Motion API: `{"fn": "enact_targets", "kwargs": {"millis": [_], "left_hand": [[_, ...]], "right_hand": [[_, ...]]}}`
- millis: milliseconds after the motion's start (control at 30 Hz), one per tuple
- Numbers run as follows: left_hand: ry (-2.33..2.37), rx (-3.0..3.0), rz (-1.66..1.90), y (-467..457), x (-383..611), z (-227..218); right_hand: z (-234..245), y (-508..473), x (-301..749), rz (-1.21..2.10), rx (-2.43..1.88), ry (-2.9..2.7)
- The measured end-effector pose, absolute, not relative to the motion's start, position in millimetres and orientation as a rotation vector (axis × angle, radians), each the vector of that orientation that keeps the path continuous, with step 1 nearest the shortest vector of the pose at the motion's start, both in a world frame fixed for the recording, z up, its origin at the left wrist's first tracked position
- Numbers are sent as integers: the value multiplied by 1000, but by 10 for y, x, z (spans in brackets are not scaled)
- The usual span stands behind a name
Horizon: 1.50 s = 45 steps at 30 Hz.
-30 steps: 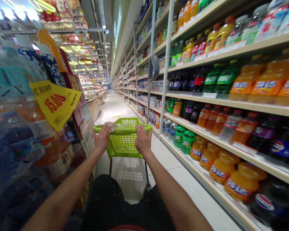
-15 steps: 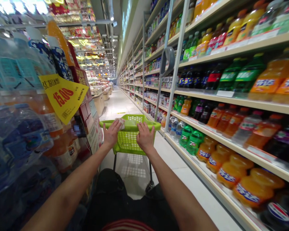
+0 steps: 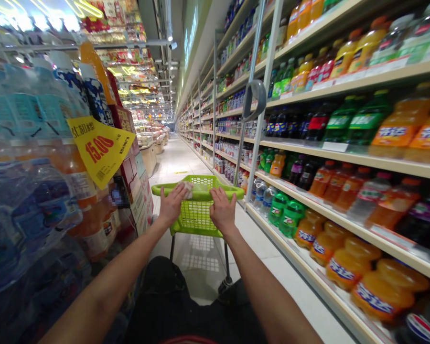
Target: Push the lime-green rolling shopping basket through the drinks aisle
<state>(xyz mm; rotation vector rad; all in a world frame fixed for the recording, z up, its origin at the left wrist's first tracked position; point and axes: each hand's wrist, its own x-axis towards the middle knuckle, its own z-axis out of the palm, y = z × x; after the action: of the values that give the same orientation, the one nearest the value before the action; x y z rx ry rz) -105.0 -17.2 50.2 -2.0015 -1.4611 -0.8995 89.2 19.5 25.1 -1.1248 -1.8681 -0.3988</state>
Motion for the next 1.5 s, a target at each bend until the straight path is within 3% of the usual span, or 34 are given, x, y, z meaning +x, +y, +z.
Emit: {"fn": "enact_targets", "kwargs": {"millis": [200, 533, 833, 1067, 1300, 1500], "left_hand": [[-1632, -1784, -961, -207, -1440, 464], [-1548, -1935, -860, -199, -1003, 469], [-1811, -1655, -1022, -188, -1383, 514], [-1571, -1917, -940, -162, -1039, 398], [-1764, -1694, -1010, -188, -1453, 497], [-1596, -1936, -882, -168, -1014, 509]], "right_hand": [[245, 195, 954, -395, -1169, -1816], [213, 224, 1068, -386, -1179, -1807], [208, 255, 1093, -324, -1171, -1781], [194, 268, 1111, -331, -1163, -1784], [188, 268, 1137, -359, -1152, -1788], [185, 265, 1095, -355, -1152, -1761]]}}
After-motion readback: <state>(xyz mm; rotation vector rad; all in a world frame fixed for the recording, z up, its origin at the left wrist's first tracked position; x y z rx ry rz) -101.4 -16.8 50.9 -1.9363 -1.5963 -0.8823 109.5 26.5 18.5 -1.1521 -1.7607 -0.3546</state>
